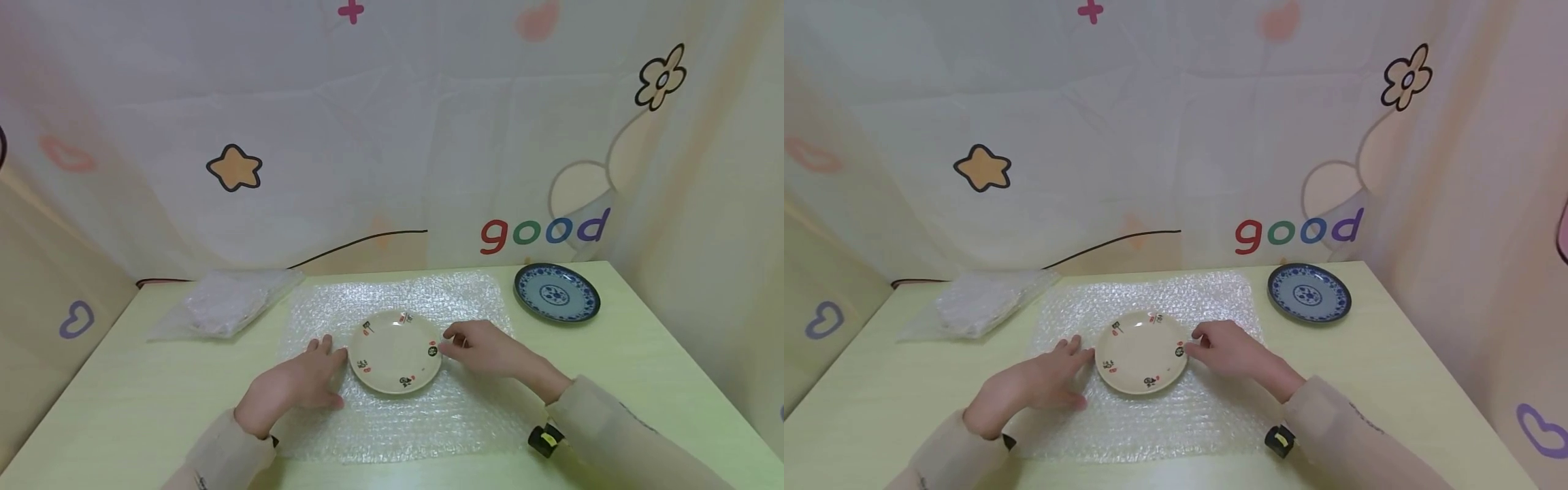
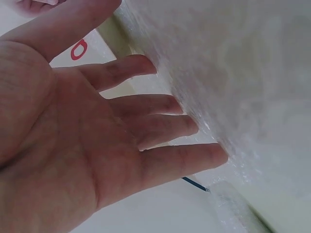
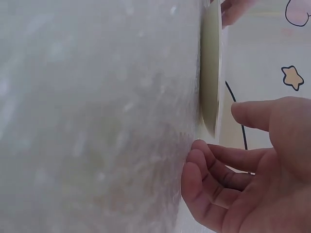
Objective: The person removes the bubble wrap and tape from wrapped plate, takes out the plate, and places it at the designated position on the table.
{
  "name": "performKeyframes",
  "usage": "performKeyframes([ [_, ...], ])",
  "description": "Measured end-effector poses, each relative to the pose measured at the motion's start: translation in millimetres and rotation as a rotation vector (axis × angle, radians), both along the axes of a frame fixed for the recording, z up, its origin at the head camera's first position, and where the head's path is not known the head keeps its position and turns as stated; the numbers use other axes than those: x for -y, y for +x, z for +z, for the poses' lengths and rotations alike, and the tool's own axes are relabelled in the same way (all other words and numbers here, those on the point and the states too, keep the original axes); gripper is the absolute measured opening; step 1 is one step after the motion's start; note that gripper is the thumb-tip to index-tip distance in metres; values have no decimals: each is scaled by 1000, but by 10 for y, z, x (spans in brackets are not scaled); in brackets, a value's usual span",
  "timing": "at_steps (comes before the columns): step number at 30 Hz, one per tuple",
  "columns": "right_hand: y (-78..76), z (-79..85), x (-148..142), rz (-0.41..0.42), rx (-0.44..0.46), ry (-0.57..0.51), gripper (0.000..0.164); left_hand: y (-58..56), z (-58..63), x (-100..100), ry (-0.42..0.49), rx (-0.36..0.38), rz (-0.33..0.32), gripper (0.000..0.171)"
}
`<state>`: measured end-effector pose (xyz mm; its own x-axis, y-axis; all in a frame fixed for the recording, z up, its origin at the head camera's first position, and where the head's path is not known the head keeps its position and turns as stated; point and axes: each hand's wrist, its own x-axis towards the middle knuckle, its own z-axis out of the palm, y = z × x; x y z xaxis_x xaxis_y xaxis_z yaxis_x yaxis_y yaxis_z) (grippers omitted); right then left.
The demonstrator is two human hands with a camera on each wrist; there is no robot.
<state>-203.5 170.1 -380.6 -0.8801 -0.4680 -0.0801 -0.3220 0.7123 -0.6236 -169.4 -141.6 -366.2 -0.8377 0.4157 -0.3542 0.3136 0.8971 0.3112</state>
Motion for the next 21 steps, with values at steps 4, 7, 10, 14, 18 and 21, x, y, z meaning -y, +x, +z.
performKeyframes([
  [4,-23,-27,33,9,-6,-16,26,12,11,-16,-3,-1,4,76],
  [7,-49,-58,43,5,-2,-20,24,13,15,-26,-13,-3,2,76],
  [10,-68,-71,51,-18,12,-24,25,11,15,-33,-20,-7,-2,76],
  [14,-78,-57,67,-44,40,-34,24,16,12,-43,-24,-20,-3,75],
  [18,-82,-53,77,-48,55,-35,18,15,8,-52,-27,-26,1,75],
  [21,-85,-63,77,-51,60,-33,14,13,0,-51,-26,-27,0,75],
])
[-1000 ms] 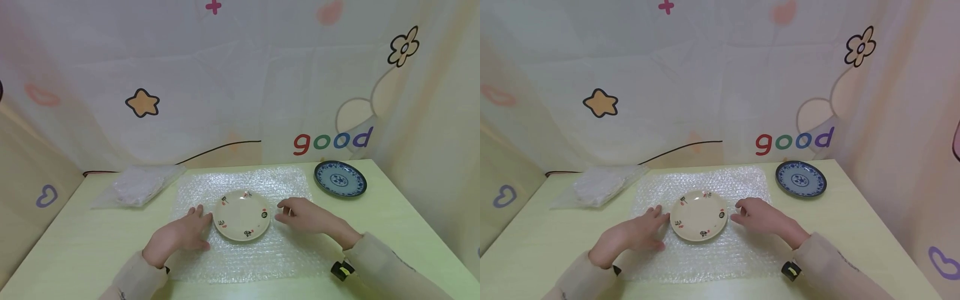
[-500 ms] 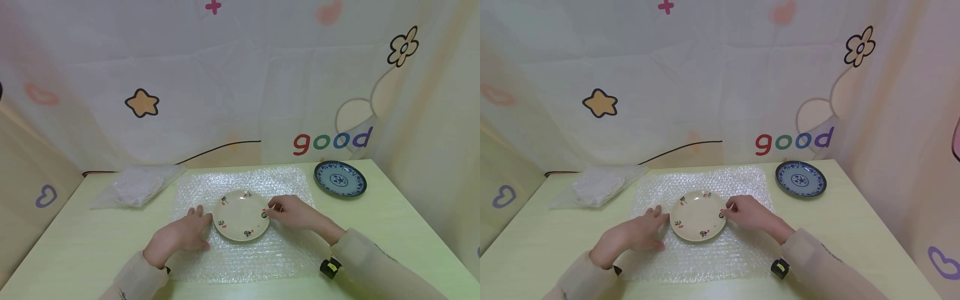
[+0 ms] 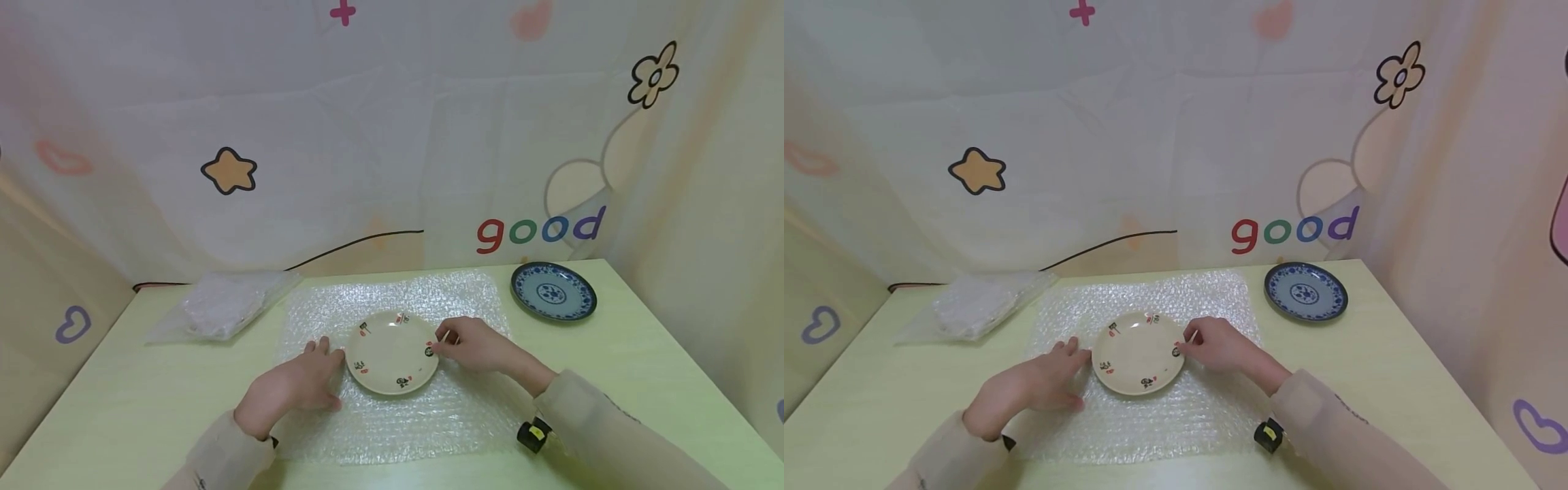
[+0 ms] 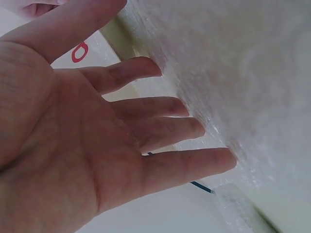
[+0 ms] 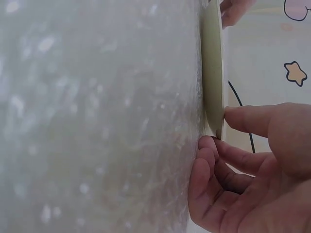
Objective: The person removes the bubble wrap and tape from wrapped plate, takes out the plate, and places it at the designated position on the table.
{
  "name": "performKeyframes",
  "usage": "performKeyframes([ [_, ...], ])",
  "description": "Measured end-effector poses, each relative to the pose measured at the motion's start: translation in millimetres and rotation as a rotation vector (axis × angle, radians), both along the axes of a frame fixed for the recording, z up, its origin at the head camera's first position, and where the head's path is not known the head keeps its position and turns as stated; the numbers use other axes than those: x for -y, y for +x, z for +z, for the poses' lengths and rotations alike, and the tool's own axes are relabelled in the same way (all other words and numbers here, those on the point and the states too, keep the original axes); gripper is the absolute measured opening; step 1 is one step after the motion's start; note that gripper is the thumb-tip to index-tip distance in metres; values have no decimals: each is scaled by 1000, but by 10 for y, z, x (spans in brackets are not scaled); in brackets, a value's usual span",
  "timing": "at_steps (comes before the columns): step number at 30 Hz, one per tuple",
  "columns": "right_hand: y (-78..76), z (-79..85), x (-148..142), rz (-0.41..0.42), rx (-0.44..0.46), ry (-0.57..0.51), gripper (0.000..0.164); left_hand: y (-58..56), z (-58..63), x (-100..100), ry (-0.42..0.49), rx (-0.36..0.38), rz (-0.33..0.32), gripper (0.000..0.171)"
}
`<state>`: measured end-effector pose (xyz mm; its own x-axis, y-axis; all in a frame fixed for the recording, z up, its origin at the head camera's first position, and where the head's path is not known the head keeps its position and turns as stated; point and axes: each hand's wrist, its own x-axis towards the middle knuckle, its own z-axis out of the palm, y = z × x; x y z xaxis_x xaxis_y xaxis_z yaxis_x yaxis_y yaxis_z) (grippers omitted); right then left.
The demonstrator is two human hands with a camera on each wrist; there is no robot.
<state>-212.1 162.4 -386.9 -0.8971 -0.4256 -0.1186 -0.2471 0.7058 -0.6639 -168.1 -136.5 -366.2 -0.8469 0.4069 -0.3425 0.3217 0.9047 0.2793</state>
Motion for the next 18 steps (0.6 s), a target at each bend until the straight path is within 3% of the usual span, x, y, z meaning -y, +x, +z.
performKeyframes([
  [18,34,13,12,4,-18,5,13,14,-13,48,69,31,31,73],
])
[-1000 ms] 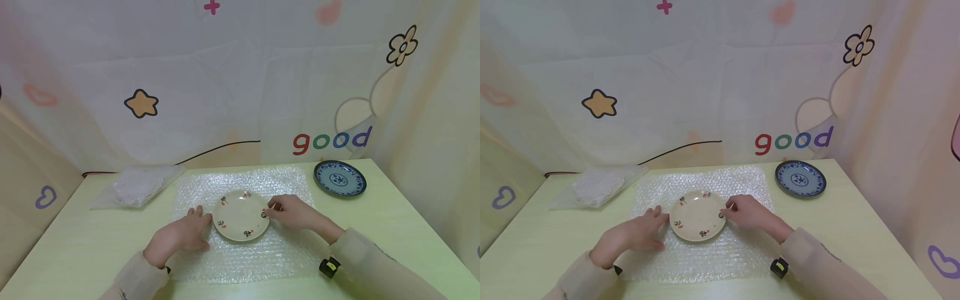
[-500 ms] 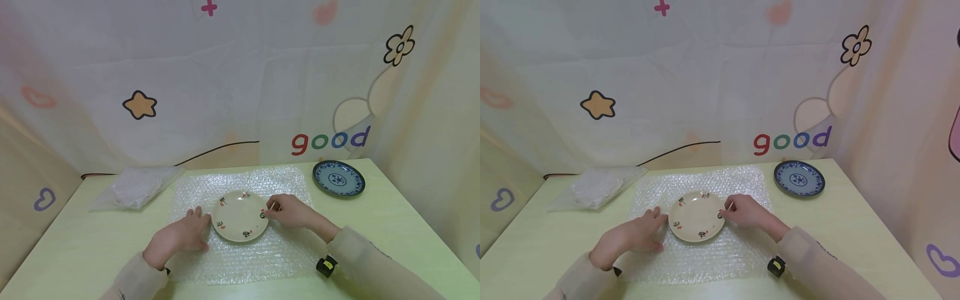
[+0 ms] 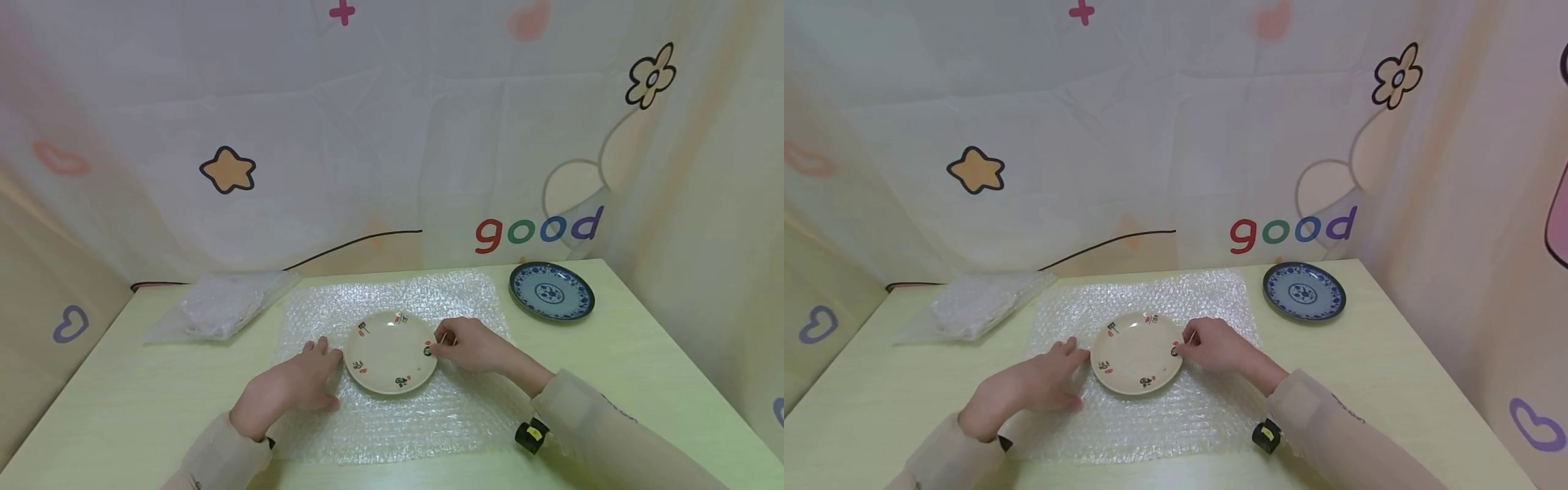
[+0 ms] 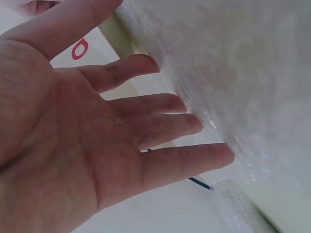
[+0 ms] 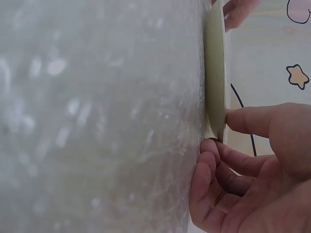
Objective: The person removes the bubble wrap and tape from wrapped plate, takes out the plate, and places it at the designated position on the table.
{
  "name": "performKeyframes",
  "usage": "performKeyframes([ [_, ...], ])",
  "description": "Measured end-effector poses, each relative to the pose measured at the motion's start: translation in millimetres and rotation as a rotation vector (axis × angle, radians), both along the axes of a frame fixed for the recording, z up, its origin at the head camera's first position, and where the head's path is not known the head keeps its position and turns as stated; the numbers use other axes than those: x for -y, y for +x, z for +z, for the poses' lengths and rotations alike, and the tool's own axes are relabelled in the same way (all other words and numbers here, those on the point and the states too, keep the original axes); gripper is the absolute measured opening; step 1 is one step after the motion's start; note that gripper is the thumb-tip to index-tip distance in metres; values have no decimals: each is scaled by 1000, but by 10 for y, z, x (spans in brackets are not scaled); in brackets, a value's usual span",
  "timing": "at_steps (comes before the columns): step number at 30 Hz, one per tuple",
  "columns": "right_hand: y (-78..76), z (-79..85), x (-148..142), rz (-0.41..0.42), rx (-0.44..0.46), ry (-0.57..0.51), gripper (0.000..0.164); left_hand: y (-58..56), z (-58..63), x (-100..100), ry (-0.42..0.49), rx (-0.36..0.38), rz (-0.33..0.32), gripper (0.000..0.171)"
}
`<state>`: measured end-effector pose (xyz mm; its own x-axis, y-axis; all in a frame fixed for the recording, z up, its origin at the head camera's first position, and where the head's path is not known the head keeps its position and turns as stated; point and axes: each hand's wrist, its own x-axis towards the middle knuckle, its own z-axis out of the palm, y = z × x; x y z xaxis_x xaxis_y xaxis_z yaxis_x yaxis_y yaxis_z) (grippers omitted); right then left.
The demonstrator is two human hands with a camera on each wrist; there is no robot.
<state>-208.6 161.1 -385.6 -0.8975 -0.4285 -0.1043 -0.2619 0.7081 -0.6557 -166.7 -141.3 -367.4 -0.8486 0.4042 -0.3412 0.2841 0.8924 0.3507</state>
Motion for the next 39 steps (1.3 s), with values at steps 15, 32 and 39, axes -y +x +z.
performKeyframes([
  [15,-7,-35,39,-101,51,-33,11,0,6,11,2,-15,-12,67],
  [32,-50,-88,-129,-285,262,-374,25,2,9,11,-15,-21,-17,67],
  [39,-77,-80,-284,-285,237,-406,28,2,13,10,-14,-28,-32,66],
])
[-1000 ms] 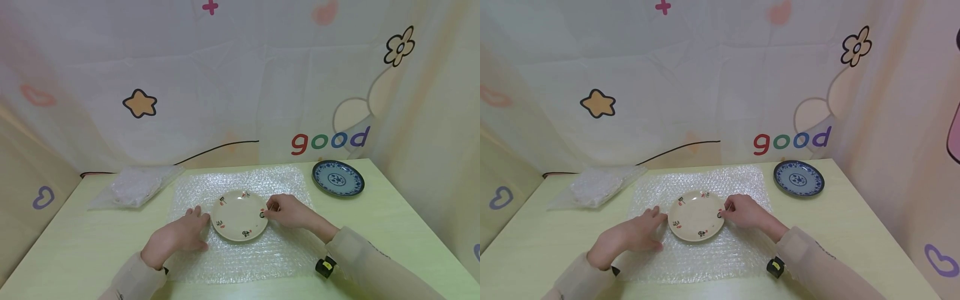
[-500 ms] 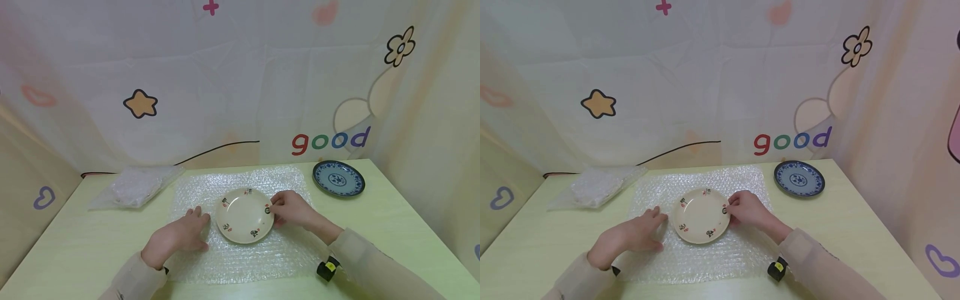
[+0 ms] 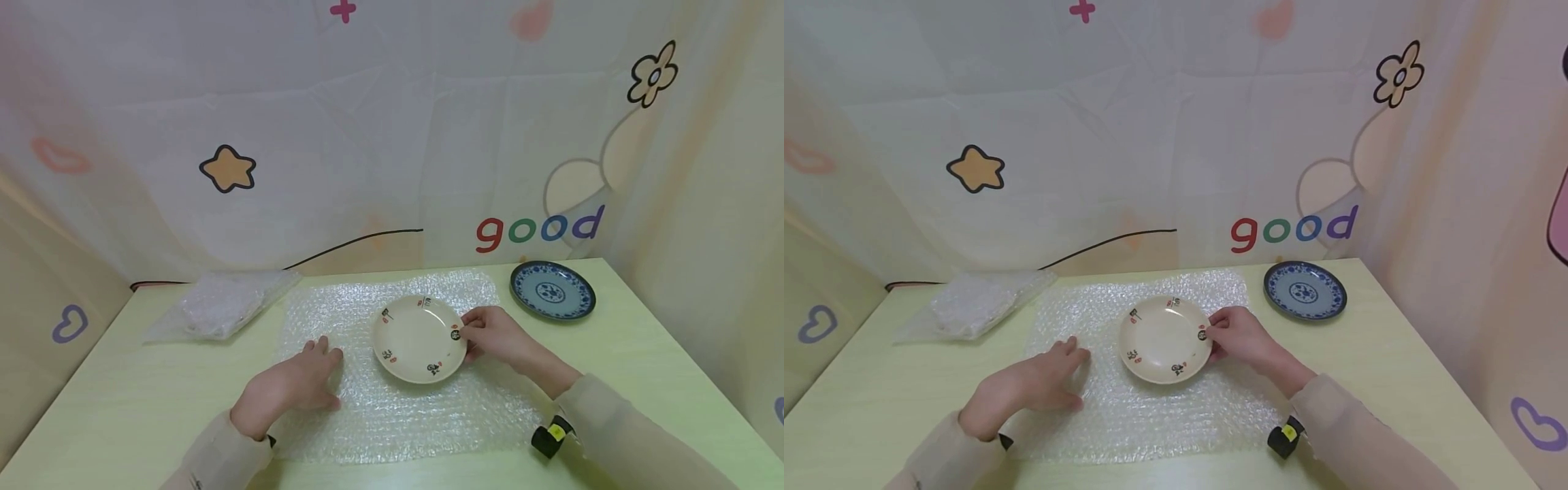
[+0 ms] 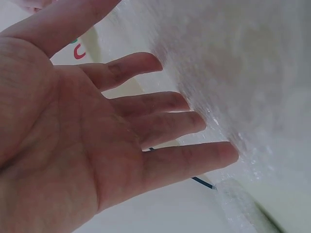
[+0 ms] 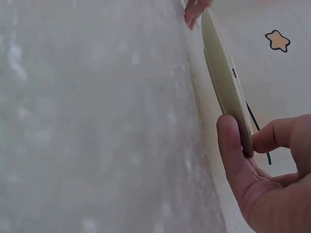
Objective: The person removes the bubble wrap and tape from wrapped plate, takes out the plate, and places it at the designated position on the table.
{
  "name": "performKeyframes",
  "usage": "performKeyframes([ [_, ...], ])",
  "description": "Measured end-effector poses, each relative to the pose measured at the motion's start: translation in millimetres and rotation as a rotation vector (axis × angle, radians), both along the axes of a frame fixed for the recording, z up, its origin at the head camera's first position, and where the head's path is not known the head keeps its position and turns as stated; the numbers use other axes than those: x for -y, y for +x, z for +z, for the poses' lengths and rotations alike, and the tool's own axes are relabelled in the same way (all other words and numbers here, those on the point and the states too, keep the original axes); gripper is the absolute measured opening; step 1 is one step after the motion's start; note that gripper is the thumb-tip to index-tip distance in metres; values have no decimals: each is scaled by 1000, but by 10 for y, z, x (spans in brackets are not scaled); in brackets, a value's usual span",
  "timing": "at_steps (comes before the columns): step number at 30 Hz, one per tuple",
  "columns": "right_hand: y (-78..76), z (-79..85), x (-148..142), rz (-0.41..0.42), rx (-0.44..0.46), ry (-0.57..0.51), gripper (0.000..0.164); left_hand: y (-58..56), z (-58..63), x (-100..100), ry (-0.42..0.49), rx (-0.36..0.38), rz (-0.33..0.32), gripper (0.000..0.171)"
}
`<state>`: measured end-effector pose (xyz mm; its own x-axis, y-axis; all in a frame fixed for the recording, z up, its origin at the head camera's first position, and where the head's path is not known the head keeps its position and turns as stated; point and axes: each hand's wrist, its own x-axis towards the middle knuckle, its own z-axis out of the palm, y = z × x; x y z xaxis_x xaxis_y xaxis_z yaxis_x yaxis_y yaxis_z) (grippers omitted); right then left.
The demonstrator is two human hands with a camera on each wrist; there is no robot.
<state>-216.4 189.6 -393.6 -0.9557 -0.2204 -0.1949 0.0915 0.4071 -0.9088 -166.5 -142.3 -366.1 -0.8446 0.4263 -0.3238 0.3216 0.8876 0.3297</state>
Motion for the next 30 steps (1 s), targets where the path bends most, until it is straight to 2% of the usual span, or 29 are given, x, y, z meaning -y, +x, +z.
performKeyframes([
  [16,24,117,-344,-52,-15,18,35,6,5,5,3,25,15,68],
  [22,25,133,-455,-77,4,23,39,8,11,5,1,20,5,67],
  [30,27,192,-652,-110,-19,29,42,14,28,5,-2,21,-1,67],
])
